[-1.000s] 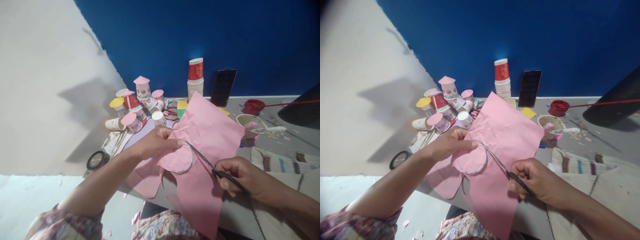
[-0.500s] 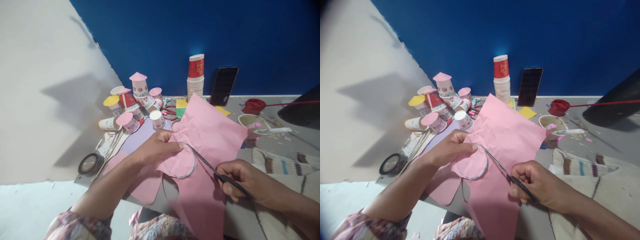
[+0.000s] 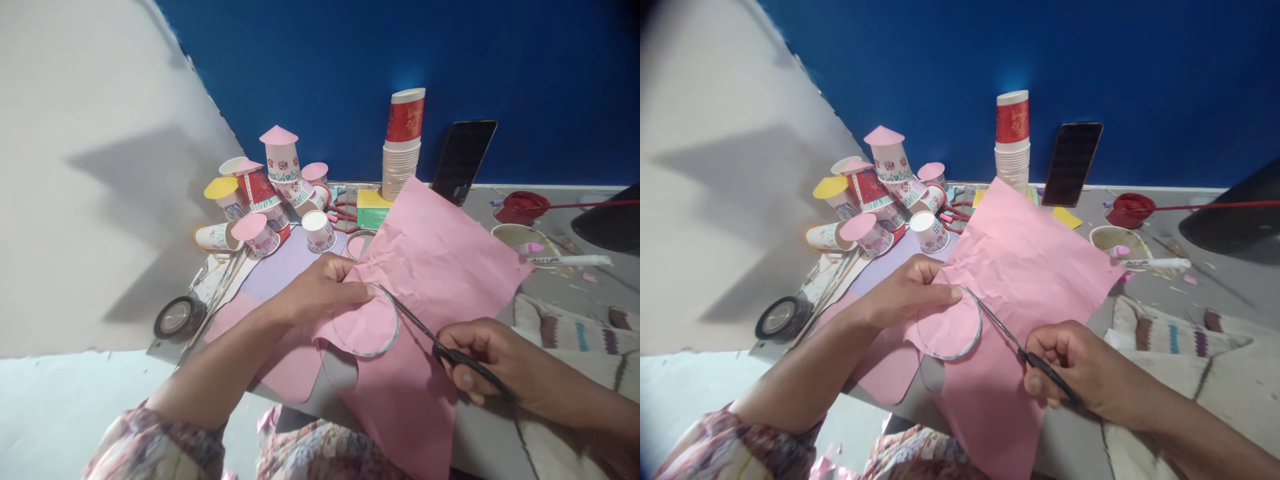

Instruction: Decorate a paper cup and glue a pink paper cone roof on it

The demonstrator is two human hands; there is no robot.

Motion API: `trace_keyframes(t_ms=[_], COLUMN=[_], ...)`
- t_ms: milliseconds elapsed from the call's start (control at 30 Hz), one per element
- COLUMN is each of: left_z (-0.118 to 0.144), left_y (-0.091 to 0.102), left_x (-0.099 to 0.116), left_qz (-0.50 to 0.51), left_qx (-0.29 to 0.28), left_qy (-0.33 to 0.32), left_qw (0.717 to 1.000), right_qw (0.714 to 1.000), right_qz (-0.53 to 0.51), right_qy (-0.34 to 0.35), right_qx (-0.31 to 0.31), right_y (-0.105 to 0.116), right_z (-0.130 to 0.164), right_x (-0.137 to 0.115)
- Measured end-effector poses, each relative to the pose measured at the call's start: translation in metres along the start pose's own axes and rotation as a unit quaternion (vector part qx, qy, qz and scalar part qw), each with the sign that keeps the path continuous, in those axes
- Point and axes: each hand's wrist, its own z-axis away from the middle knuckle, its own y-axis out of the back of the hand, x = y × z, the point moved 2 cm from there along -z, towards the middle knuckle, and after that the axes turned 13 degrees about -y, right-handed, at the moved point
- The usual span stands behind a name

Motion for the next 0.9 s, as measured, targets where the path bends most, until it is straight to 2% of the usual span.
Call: trace_keyframes(t_ms=[200,567,900], left_z=[0.0001,-0.0012,-0.0005], left_y=[0.003,0.005,0.0072], left_x=[-0.0011,-0.0034,-0.0076], left_qz=[-0.03,-0.053,-0.036], left_qx=[-0.014,-0.06,-0.049], left_qy=[-0.018,-0.011,0.019], left_qw=[0.999,0.997,0.998], right_qw=[1.0,1.0,0.999], right_qz=[-0.002,-0.007,-0.006], right_qy=[-0.009,-0.006,-0.034], right_qx=[-0.001,-0.019,-0.011], right_y=[-0.0012,-0.0028,-0.0068], right_z=[0.0001,-0.0012,-0.0004], right_x=[0.0002,0.0025,-0.0023])
